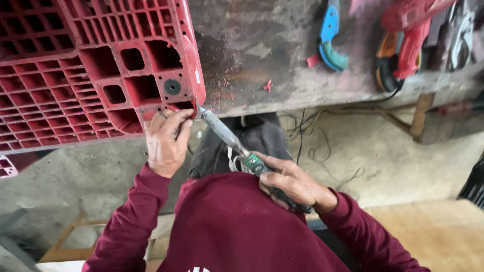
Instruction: The person uses a soldering iron to melt and fuse together the broken edges of a red plastic crate, occasionally using a small piece of plastic to fill gaps.
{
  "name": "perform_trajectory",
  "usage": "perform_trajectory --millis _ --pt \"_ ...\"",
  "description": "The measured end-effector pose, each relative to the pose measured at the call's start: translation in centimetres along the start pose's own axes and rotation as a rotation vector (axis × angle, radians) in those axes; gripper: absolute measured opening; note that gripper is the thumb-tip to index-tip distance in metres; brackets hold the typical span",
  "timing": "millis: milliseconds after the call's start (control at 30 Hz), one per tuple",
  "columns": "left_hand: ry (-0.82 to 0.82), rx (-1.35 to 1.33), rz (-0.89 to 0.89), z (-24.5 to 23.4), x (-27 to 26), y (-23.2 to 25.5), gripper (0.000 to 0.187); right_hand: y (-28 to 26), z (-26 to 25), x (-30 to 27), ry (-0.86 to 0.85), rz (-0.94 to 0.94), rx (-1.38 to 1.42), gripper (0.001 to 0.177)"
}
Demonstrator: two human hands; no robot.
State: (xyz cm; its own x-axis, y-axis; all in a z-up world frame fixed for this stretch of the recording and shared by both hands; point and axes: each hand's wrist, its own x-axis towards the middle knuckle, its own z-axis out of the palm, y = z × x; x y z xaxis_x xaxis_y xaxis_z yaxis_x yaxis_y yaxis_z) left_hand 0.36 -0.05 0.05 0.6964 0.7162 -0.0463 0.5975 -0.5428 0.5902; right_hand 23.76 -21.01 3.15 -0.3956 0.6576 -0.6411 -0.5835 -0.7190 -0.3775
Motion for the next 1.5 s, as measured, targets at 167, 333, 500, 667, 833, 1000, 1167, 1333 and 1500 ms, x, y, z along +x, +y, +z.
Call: perform_trajectory --millis 167,333,500,667,833,1000,1167,1333,1500 --pt "-0.003 0.017 -0.023 -0.1 -0.5 -0.5 0.011 -0.2 -0.6 -0.3 -0.03 -0.103 -0.206 0.065" --pt "-0.003 0.041 0.002 0.0 0.1 -0.3 0.009 0.0 -1.0 0.3 -0.002 -0.001 -0.111 0.065" --pt "0.008 0.024 -0.006 0.0 -0.3 -0.4 0.009 1.1 -0.2 -0.1 -0.016 -0.021 -0.084 0.067" --pt "-0.009 0.035 0.037 0.0 0.0 -0.6 0.01 3.4 0.5 0.5 0.023 -0.051 0.022 0.068" --pt "-0.052 0.046 0.135 -0.5 0.5 -1.3 0.011 7.3 2.1 1.6 0.085 -0.156 0.026 0.07" --pt "-0.091 0.09 0.281 -1.0 0.6 -2.5 0.011 12.2 4.9 3.7 0.165 -0.134 0.279 0.071" --pt "-0.134 0.058 0.374 -1.5 1.5 -2.0 0.018 15.0 6.0 5.1 0.21 -0.305 0.15 0.073" --pt "-0.158 -0.037 0.299 -1.4 1.0 -1.6 0.017 16.7 6.3 5.4 0.117 -0.394 0.28 0.071" --pt "-0.194 -0.063 0.279 -1.3 1.2 -1.5 0.018 16.0 5.9 5.0 0.151 -0.286 0.246 0.072"
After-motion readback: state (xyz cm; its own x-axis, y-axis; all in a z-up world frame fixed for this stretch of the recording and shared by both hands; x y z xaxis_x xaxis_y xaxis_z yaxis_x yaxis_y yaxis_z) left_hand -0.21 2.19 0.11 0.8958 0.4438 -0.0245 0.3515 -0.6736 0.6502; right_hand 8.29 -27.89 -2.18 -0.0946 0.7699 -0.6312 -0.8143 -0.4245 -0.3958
